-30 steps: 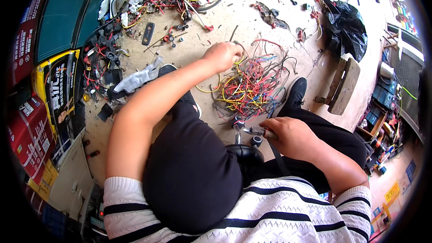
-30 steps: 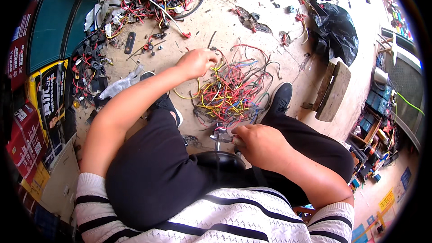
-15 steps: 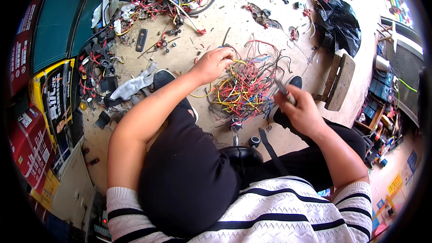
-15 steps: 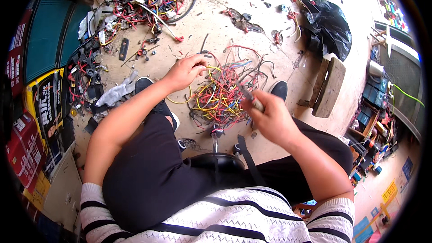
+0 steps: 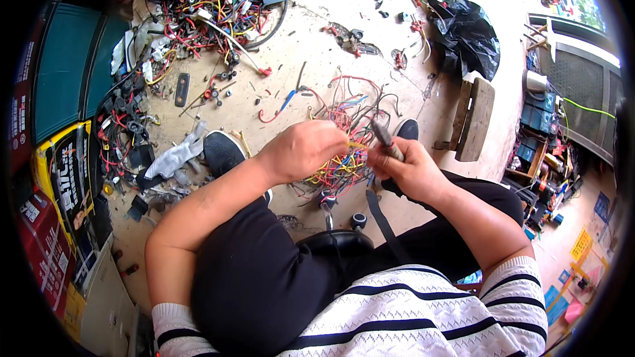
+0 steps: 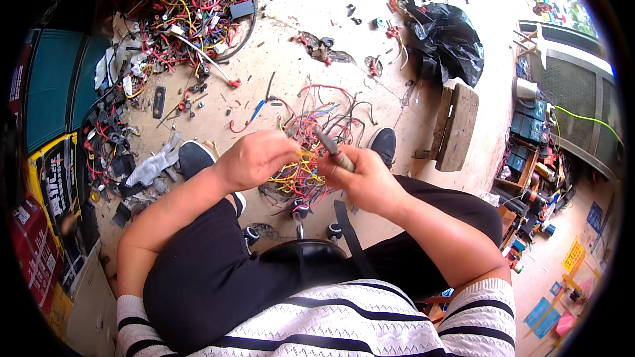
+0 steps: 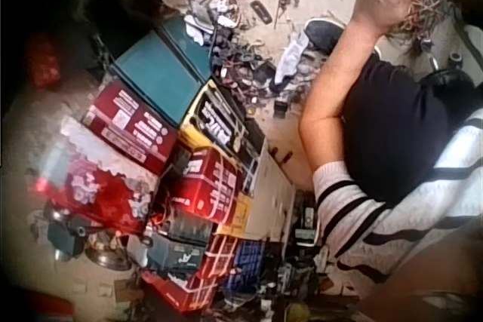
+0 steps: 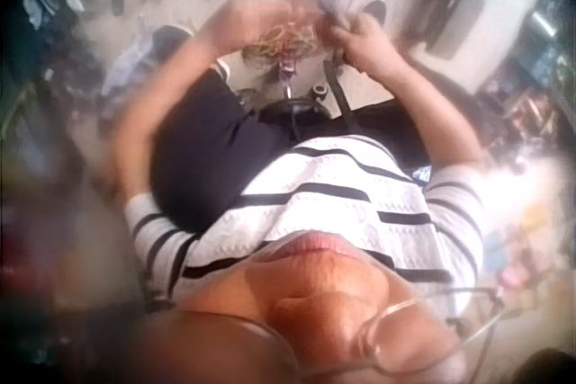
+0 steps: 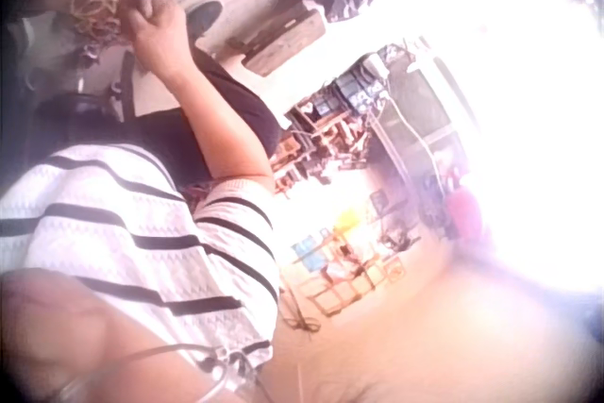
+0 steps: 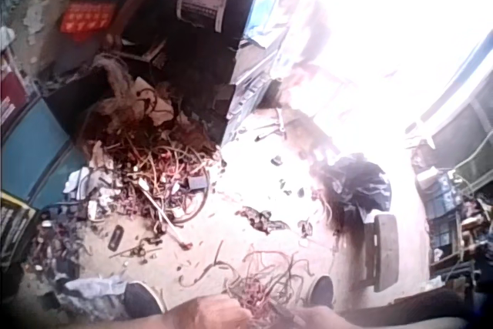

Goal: The person strips insulation from multiple colored wires and twists the ends together using pliers.

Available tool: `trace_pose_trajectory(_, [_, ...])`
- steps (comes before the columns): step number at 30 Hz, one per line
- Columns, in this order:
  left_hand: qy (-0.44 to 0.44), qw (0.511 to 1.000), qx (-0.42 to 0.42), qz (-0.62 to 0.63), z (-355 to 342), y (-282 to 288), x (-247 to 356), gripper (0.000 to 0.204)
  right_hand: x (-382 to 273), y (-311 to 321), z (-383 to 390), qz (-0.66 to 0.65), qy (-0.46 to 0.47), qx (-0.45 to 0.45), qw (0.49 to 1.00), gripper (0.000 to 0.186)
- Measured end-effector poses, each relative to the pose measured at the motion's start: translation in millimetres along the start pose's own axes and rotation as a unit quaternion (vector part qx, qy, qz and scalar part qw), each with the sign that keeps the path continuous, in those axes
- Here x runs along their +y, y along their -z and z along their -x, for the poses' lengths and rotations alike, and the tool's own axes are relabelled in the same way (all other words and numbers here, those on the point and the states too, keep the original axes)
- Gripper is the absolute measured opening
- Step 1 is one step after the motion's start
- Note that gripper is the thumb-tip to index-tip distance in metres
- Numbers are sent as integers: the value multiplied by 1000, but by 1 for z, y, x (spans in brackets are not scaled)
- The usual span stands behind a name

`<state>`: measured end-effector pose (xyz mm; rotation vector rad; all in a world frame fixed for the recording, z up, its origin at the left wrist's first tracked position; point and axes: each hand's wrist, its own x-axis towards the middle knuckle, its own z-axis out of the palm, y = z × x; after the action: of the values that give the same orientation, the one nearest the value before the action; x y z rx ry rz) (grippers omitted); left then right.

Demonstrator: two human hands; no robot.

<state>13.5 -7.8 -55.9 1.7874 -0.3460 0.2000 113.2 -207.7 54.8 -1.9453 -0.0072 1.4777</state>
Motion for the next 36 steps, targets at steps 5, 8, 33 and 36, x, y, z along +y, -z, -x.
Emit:
trace_pose_trajectory(5, [-60, 992, -57, -96, 18, 19, 6, 16, -19, -13, 24, 180, 41, -29, 982, 18])
trace_pose_trajectory(8, [78, 963, 29, -256, 73, 60, -40, 12, -20, -11, 38, 230, 48, -39, 971, 19])
trace_pose_trajectory(33, [285, 954, 15, -88, 80, 31, -82, 28, -38, 62, 21, 365, 114, 304, 872, 32])
trace_pose_trajectory(36, [366, 886, 213, -188, 105, 82, -120, 21, -37, 52, 18, 384, 138, 282, 868, 33])
